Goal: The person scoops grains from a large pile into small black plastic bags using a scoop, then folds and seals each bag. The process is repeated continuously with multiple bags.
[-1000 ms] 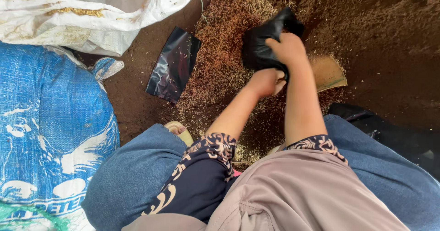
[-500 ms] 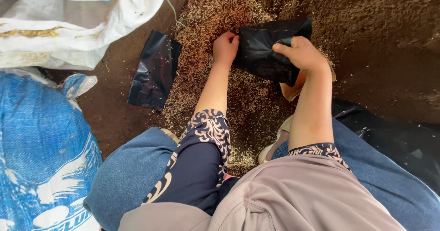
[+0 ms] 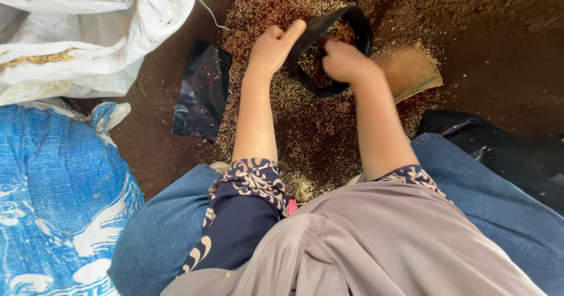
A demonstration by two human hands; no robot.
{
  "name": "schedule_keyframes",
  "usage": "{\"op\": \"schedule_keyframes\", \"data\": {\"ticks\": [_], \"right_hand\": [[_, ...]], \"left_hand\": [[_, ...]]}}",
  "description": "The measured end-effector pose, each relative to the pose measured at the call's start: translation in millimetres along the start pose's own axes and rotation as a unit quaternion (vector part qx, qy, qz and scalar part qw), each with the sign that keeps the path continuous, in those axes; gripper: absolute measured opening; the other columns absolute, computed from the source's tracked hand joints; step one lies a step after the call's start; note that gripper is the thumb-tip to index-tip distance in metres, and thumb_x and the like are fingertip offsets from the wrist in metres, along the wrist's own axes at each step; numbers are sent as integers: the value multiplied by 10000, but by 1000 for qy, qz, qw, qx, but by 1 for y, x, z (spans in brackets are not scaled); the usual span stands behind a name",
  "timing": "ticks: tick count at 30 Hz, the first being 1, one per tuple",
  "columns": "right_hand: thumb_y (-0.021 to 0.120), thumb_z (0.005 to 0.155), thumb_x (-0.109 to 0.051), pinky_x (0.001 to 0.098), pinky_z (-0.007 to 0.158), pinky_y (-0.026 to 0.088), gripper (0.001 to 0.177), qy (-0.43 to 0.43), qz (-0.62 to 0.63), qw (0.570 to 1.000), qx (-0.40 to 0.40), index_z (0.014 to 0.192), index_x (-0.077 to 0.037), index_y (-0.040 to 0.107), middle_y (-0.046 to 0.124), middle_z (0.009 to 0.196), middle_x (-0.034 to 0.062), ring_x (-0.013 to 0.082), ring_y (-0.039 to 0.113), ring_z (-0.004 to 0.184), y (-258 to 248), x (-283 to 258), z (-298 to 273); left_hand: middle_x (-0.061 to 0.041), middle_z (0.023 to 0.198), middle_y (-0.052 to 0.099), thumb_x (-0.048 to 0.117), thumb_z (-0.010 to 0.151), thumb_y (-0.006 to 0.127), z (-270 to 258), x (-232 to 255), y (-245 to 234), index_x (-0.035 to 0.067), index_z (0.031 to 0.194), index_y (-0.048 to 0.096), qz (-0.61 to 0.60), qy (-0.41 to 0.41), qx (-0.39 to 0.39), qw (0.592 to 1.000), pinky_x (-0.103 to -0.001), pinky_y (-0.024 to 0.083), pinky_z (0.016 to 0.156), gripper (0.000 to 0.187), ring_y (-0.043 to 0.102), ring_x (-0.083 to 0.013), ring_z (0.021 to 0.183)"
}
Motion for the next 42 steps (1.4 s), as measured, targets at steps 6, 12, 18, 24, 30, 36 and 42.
{"op": "schedule_keyframes", "data": {"ticks": [6,12,18,24,30,36,42], "right_hand": [[549,899,-20,457,971,503,547,10,-77,997,25,1444,-53,517,633,1328,216,360,621,1156,20,-20,10],[619,920,-131,386,881,544,299,-156,88,961,210,1159,-138,798,710,1168,148,281,677,996,-46,-10,-46],[578,897,-632,480,867,565,620,-12,-330,937,115,1075,-75,783,702,1039,171,327,686,1008,-50,-45,-117],[277,827,-836,403,936,560,968,-259,-102,884,-375,1096,-77,815,800,1151,110,260,765,1026,51,-134,-328],[495,935,-595,432,778,576,636,-515,-176,807,-228,972,-48,818,803,915,163,301,728,871,97,-214,-489],[557,924,-496,416,754,569,487,-617,-127,764,-139,1007,-80,795,790,931,132,284,728,836,52,-240,-559],[618,913,-398,399,730,563,350,-619,-55,783,-28,1042,-111,772,778,947,101,267,728,802,45,-253,-570]], "left_hand": [[-123,1029,668,620,697,820,-42,45,-9,64,1094,634,187,93,32,977,-404,523,795,708,669,-282,946],[-79,1119,696,433,887,734,-63,70,-37,137,1233,617,145,108,69,981,-400,539,894,470,702,-246,1033],[-117,1264,611,255,883,760,-105,93,-44,135,1264,580,180,284,120,934,-449,517,922,438,643,-318,1121],[-116,1288,607,255,931,689,-118,69,-49,163,1275,608,318,259,34,911,-467,507,980,365,626,-354,1167],[-120,1266,654,263,899,690,-153,44,-38,149,1308,611,308,226,4,924,-445,503,989,432,633,-326,1177],[-142,1214,708,282,914,664,-196,49,-7,105,1351,577,307,174,-74,933,-443,530,952,479,676,-323,1120],[-144,1279,684,280,913,676,-206,56,-7,85,1359,586,329,164,-96,925,-424,523,977,495,663,-307,1159]]}}
Point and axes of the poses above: each hand's wrist, its own z-axis towards the middle knuckle, its own y-axis out of the palm, x = y × z, the point moved 5 cm from there along z, towards the middle knuckle
